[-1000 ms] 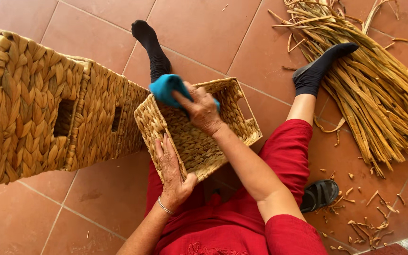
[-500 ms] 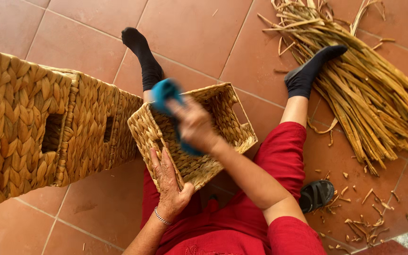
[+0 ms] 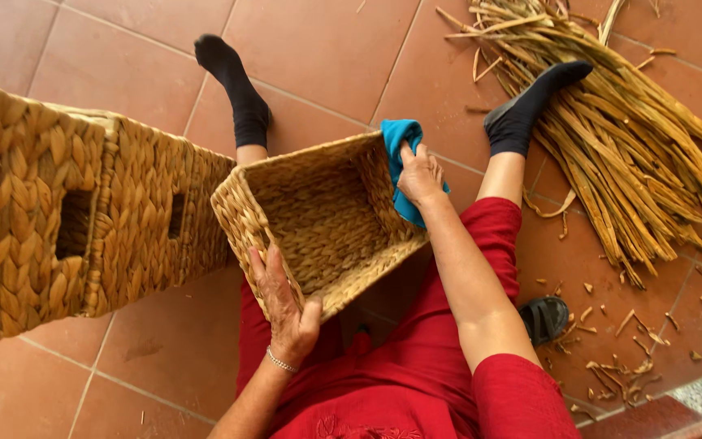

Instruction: The person sits on a tiled floor and wipes the exterior and interior surfaces of small woven baskets using a blue cloth. They rotate each basket to clean all sides and then place it aside before moving to the next basket.

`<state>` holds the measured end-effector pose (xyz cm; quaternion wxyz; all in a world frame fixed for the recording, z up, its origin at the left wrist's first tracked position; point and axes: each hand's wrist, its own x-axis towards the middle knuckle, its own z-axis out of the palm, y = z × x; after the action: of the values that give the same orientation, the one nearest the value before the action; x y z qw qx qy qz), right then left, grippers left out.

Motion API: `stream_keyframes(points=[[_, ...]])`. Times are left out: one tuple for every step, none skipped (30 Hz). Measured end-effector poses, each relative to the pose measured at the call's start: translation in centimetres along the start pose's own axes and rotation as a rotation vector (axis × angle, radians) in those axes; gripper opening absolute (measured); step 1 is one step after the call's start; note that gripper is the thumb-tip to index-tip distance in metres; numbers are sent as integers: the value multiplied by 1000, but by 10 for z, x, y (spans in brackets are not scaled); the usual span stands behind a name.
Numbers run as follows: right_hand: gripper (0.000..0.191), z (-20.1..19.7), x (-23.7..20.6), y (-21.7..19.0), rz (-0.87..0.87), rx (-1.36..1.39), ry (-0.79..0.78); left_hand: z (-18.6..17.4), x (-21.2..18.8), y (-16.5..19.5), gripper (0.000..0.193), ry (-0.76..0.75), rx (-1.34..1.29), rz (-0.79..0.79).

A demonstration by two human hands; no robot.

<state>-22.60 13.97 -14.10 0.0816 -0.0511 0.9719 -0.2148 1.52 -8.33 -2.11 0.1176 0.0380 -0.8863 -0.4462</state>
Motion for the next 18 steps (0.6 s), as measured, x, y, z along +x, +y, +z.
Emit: stream_keyframes(points=[[57, 1, -7, 5, 65, 4, -52, 2, -1, -1, 94, -6, -16, 0], [53, 1, -17, 9, 128, 10, -102, 3, -2, -2, 91, -10, -30, 2], [49, -1, -25, 12, 152, -19, -164, 4, -2, -4, 89, -2, -1, 8], [44, -4, -37, 17, 175, -48, -228, 4, -2, -5, 88, 7, 28, 13], [40, -8, -48, 22, 199, -79, -292, 4, -2, -6, 87, 15, 56, 17], [38, -13, -60, 27, 215, -104, -349, 4, -2, -6, 86, 9, 44, 16], [36, -19, -74, 33, 229, -128, -406, 4, -3, -7, 86, 6, 32, 15], [36, -26, -85, 37, 226, -142, -443, 3, -3, -8, 85, 3, 23, 14], [37, -32, -98, 40, 226, -156, -482, 3, -3, -9, 81, 11, 23, 8], [37, -38, -111, 40, 231, -169, -523, 3, -4, -10, 78, 15, 22, 2], [38, -44, -124, 36, 172, -90, -463, 3, -4, -11, 74, 16, 21, -6], [38, -47, -138, 26, 115, -11, -403, 4, -6, -12, 73, 13, 23, -21], [39, -51, -152, 14, 59, 66, -337, 5, -7, -13, 72, 12, 24, -33], [44, -52, -168, -3, 48, 85, -324, 7, -7, -14, 70, 17, 22, -38], [50, -53, -184, -23, 31, 105, -305, 8, -7, -15, 69, 20, 38, -33], [53, -54, -199, -42, -61, 190, -239, 10, -7, -16, 68, 21, 54, -29], [56, -54, -213, -60, -148, 274, -175, 10, -8, -17, 67, 17, 69, -29], [57, -55, -228, -76, -317, 368, -105, 10, -8, -17, 65, 17, 52, -40]])
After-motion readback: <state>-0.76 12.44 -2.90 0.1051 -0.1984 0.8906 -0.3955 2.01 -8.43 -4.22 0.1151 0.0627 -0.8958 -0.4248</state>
